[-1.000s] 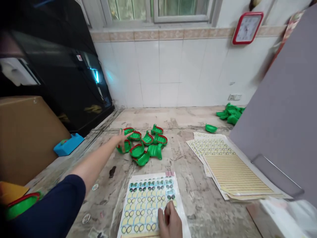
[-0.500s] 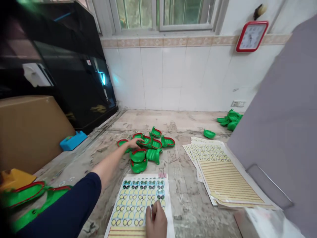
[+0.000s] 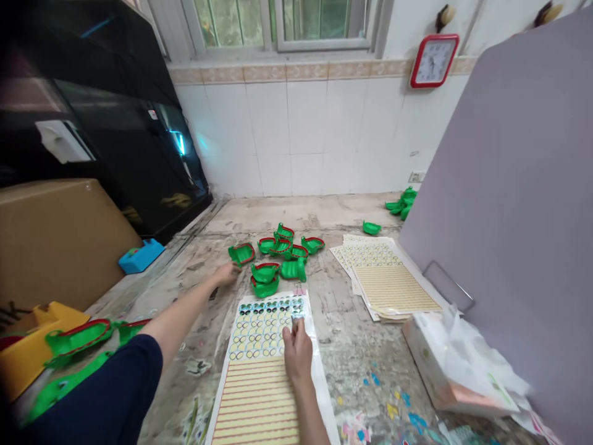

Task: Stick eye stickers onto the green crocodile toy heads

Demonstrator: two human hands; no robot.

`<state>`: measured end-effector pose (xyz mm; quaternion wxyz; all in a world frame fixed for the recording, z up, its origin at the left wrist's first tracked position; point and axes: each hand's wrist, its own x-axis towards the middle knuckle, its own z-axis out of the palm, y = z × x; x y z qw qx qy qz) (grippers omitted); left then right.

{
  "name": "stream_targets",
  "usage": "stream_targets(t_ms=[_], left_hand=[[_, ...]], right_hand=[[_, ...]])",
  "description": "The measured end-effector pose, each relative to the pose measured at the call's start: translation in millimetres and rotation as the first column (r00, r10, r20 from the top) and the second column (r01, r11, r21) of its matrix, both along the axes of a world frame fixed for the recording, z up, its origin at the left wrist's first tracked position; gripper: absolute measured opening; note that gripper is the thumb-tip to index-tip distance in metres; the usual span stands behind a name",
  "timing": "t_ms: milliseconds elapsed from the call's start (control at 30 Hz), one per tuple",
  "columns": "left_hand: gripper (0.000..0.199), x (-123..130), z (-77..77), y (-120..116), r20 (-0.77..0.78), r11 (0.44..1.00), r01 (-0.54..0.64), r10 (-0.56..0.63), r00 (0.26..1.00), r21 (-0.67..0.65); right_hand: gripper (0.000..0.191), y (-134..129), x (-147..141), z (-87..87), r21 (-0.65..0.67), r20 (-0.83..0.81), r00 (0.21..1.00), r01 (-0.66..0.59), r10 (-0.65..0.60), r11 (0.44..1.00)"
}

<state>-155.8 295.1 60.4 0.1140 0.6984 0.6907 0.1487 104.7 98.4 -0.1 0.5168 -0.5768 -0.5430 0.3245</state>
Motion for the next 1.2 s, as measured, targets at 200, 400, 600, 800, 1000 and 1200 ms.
stream_targets(t_ms=[200, 400, 600, 800, 1000, 1200], left_hand=[[0.033, 19.6, -4.6, -61.1, 0.296, 0.916, -0.352, 0.287, 0.911, 0.194], [0.055, 16.9, 20.9, -152.6, 0.637, 0.915, -0.374, 0.198, 0.745, 0.154], [0.073, 36.4, 41.1, -226.0, 0.791, 0.996, 0.090, -0.043, 0.611, -0.016], [0.051, 55.0, 25.4, -253.5, 0.708, 0.968, -0.166, -0.017, 0.706, 0.189], [0.054, 87.4, -46.0, -305.4, 0.288, 1.000, -0.002, -0.007, 0.957, 0.030], [0.074, 117.1, -57.0, -317.3, 0.239, 0.985, -0.152, 0.129, 0.963, 0.083]], right_hand=[[0.027, -0.2, 2.3, -0.4, -0.016, -0.105, 0.994, 0.012, -0.014, 1.000], [0.028, 0.9, 6.2, 32.3, 0.034, 0.000, 0.995, -0.102, 0.102, 0.994], [0.028, -11.0, -9.8, 101.2, -0.063, 0.302, 0.760, -0.586, 0.575, 0.808], [0.040, -27.0, -20.2, 91.8, -0.041, 0.006, 0.787, -0.616, 0.617, 0.787], [0.047, 3.1, -8.1, 102.6, -0.068, -0.783, 0.614, -0.250, 0.104, 0.966], [0.049, -22.0, -0.8, 104.9, -0.306, -0.859, 0.508, -0.415, -0.061, 0.857]])
